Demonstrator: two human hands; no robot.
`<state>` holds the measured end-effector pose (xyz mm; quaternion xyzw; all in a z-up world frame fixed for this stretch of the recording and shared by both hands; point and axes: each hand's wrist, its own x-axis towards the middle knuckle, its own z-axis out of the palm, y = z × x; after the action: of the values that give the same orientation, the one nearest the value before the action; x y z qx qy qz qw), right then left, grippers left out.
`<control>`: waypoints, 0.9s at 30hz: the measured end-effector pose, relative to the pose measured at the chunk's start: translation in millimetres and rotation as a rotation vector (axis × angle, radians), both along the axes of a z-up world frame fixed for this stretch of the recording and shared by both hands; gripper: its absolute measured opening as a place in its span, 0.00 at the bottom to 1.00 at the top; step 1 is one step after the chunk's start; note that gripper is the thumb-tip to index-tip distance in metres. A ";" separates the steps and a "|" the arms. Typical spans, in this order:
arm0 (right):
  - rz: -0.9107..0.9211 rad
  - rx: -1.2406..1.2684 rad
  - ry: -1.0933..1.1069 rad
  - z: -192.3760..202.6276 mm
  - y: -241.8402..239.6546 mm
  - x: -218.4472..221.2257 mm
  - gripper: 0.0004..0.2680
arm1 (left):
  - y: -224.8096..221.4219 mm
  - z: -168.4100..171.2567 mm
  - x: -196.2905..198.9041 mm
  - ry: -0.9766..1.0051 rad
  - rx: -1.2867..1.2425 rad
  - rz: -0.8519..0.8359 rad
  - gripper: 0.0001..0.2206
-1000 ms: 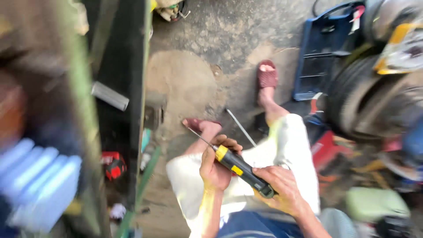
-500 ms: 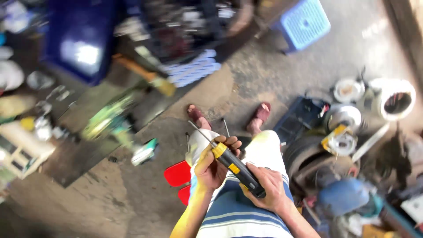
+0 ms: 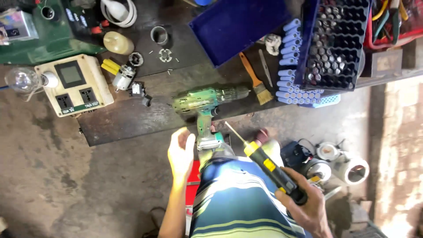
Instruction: Disassembling a cordless drill to inspect and test the internal motor before reassembling it.
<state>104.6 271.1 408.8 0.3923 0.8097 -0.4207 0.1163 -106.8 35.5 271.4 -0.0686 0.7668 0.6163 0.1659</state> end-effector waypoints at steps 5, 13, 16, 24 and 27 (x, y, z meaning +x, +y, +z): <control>0.049 -0.014 -0.185 27.7 -6.3 -84.8 0.23 | 25.1 -46.3 -30.3 -0.219 -0.393 -0.157 0.27; 0.376 0.106 -0.111 22.7 -6.5 -140.5 0.20 | 49.6 -50.6 -30.9 -0.365 -0.407 0.040 0.24; 0.464 0.082 -0.065 27.2 -0.2 -150.6 0.20 | 58.2 -47.3 -30.1 -0.436 -0.387 0.093 0.23; 0.493 0.111 -0.187 39.0 3.6 -173.0 0.22 | 75.2 -35.7 -30.6 -0.708 -0.316 0.110 0.27; 0.557 0.070 -0.143 39.6 5.3 -182.9 0.21 | 76.0 -51.1 -20.8 -0.707 -0.257 0.144 0.26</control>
<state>-78.4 276.4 448.4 0.1872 0.8899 -0.3157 0.2708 -127.6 111.5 220.2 -0.3509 0.7266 0.4634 0.3663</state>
